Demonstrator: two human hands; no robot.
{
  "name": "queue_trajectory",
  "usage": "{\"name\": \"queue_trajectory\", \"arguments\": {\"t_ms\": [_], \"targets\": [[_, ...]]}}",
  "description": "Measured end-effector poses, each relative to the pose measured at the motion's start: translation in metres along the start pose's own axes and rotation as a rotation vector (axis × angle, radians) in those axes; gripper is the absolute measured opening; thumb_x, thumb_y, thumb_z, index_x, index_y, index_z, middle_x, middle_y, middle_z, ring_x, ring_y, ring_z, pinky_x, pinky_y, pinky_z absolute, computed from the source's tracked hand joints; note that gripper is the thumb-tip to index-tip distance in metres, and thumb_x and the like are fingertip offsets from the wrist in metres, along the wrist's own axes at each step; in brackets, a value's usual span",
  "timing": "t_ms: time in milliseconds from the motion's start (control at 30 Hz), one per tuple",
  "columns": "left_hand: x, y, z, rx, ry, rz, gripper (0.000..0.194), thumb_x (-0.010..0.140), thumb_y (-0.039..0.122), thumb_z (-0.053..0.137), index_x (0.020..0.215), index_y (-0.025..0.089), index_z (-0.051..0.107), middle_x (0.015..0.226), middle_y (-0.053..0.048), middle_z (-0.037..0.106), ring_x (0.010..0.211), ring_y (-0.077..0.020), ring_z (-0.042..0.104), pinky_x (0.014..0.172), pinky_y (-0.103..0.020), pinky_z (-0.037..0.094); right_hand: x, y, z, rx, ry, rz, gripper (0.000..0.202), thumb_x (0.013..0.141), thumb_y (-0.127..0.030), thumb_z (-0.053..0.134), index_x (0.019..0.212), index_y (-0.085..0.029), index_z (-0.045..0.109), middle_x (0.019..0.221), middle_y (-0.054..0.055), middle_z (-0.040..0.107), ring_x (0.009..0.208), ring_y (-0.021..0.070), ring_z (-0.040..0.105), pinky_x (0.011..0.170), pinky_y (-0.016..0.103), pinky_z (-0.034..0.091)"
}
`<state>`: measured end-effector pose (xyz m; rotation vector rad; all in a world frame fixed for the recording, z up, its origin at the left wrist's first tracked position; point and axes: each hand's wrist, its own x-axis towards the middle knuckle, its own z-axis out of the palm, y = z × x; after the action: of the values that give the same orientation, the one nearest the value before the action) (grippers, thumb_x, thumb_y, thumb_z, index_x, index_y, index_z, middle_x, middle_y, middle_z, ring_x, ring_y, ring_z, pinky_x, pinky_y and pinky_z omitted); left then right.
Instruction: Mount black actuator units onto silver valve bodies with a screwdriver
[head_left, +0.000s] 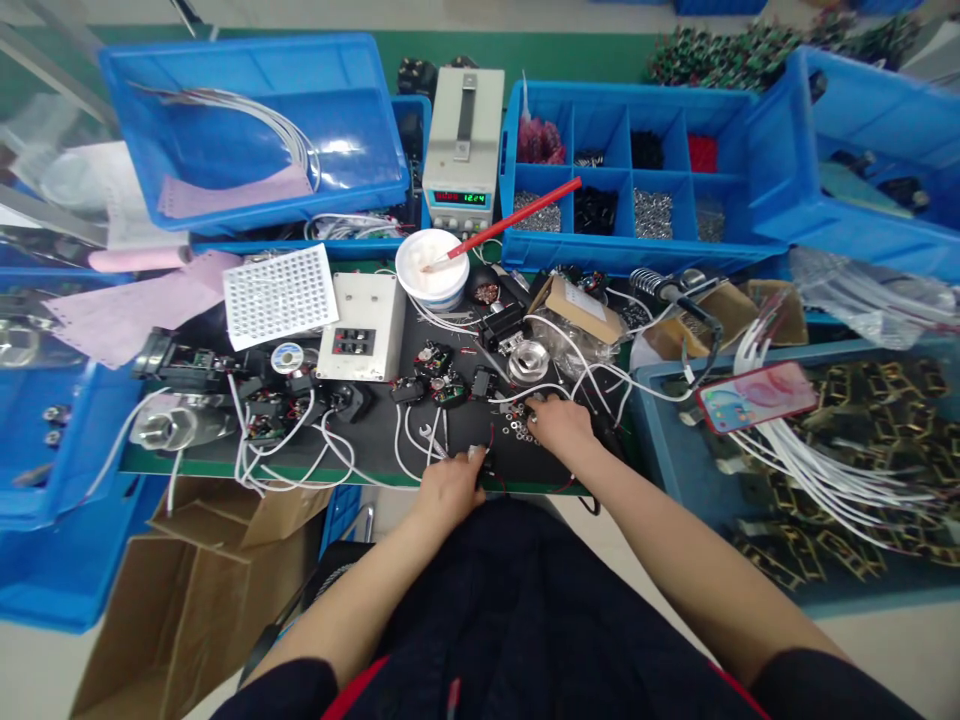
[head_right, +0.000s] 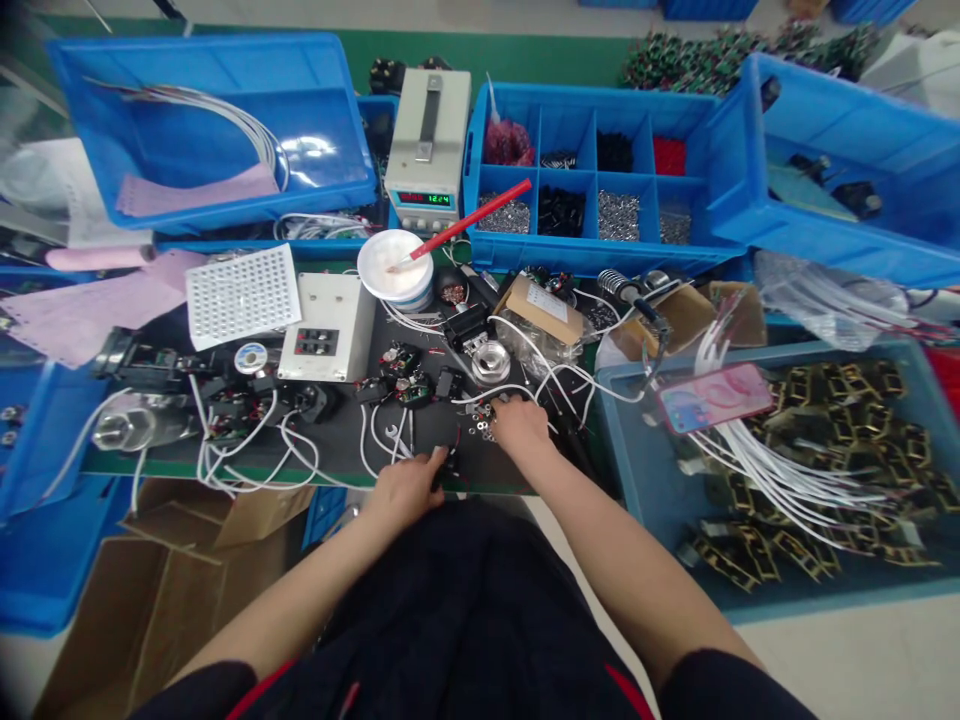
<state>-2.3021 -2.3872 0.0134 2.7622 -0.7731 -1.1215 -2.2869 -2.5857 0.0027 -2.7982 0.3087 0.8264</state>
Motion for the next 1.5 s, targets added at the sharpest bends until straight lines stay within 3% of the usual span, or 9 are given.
{"name": "queue_trajectory", "arguments": {"t_ms": [267, 467, 633, 833, 1000, 1133, 1200, 1400, 1500], "targets": [[0.033, 0.046, -0.004, 0.186, -0.134, 0.021, 0.022, 0.086, 0.024, 0.051, 0.102, 0.011, 0.056, 0.096, -0.007, 0.062, 0.086, -0.0171, 0.06, 0.073, -0.035, 0.052, 0.008, 0.008, -0.004, 0.46, -0.008, 0.08, 0.032, 0.071, -0.024, 0.058, 0.103, -0.02, 0.063, 0.104, 0.016, 0.057, 0.106, 0.0403, 0.046, 0.088, 0.057, 0.03], [0.027, 0.026, -0.014, 0.257, -0.125, 0.073, 0.03, 0.086, 0.031, 0.05, 0.11, 0.013, 0.052, 0.095, -0.007, 0.062, 0.083, -0.0176, 0.061, 0.074, -0.037, 0.051, -0.023, 0.036, -0.002, 1.292, -0.128, 0.047, 0.037, 0.077, -0.041, 0.053, 0.11, -0.026, 0.057, 0.091, 0.004, 0.062, 0.093, 0.0238, 0.056, 0.083, 0.042, 0.044], [0.021, 0.004, -0.017, 0.309, -0.093, 0.119, 0.034, 0.086, 0.029, 0.047, 0.118, 0.017, 0.048, 0.09, -0.008, 0.065, 0.083, -0.0236, 0.063, 0.069, -0.041, 0.05, -0.062, 0.043, 0.041, 1.945, -0.287, 0.19, 0.032, 0.08, -0.039, 0.05, 0.108, -0.023, 0.051, 0.077, 0.001, 0.062, 0.074, 0.0171, 0.061, 0.07, 0.037, 0.051], [0.033, 0.007, -0.01, 0.275, -0.137, 0.208, 0.034, 0.085, 0.02, 0.044, 0.119, 0.015, 0.047, 0.09, -0.011, 0.067, 0.082, -0.0237, 0.064, 0.071, -0.039, 0.048, -0.093, 0.009, 0.098, 2.39, -0.34, 0.397, 0.023, 0.081, -0.034, 0.055, 0.102, -0.025, 0.053, 0.089, 0.001, 0.066, 0.085, 0.0186, 0.063, 0.062, 0.03, 0.052], [0.04, -0.017, -0.034, 0.102, -0.155, 0.279, 0.043, 0.079, 0.036, 0.052, 0.12, 0.024, 0.046, 0.091, -0.008, 0.067, 0.085, -0.0243, 0.062, 0.072, -0.034, 0.046, -0.103, -0.025, 0.11, 2.62, -0.264, 0.37, 0.024, 0.085, -0.037, 0.046, 0.106, -0.026, 0.054, 0.119, 0.001, 0.056, 0.11, 0.0184, 0.051, 0.071, 0.028, 0.05], [0.002, -0.019, -0.069, -0.137, -0.184, 0.445, 0.041, 0.09, 0.037, 0.031, 0.127, 0.021, 0.032, 0.092, -0.002, 0.064, 0.077, -0.0128, 0.06, 0.065, -0.021, 0.045, -0.111, -0.047, 0.099, 2.751, -0.164, 0.212, 0.028, 0.087, -0.043, 0.04, 0.108, -0.029, 0.054, 0.125, 0.0, 0.052, 0.113, 0.0197, 0.048, 0.082, 0.037, 0.047], [-0.027, -0.005, -0.084, -0.389, -0.21, 0.596, 0.041, 0.085, 0.038, 0.042, 0.122, 0.02, 0.04, 0.092, -0.002, 0.063, 0.075, -0.014, 0.059, 0.065, -0.022, 0.045, -0.12, -0.059, 0.087, 2.782, -0.133, 0.105, 0.034, 0.086, -0.049, 0.039, 0.109, -0.028, 0.052, 0.12, 0.002, 0.055, 0.111, 0.0225, 0.05, 0.087, 0.044, 0.043], [-0.074, 0.049, -0.085, 0.114, -0.183, 0.777, 0.035, 0.08, 0.04, 0.046, 0.112, 0.029, 0.05, 0.083, -0.004, 0.068, 0.072, -0.0265, 0.063, 0.059, -0.033, 0.045, -0.164, -0.078, 0.06, 2.617, 0.011, -0.173, 0.05, 0.082, -0.058, 0.043, 0.112, -0.02, 0.054, 0.116, 0.01, 0.056, 0.11, 0.0264, 0.049, 0.099, 0.042, 0.03], [-0.075, 0.068, -0.074, 0.204, -0.225, 0.84, 0.038, 0.082, 0.046, 0.04, 0.111, 0.025, 0.051, 0.082, -0.007, 0.068, 0.069, -0.0277, 0.063, 0.057, -0.036, 0.047, -0.187, -0.075, 0.072, 2.617, 0.093, -0.093, 0.053, 0.08, -0.061, 0.043, 0.112, -0.021, 0.055, 0.109, 0.009, 0.059, 0.105, 0.0261, 0.053, 0.097, 0.04, 0.032]]}}
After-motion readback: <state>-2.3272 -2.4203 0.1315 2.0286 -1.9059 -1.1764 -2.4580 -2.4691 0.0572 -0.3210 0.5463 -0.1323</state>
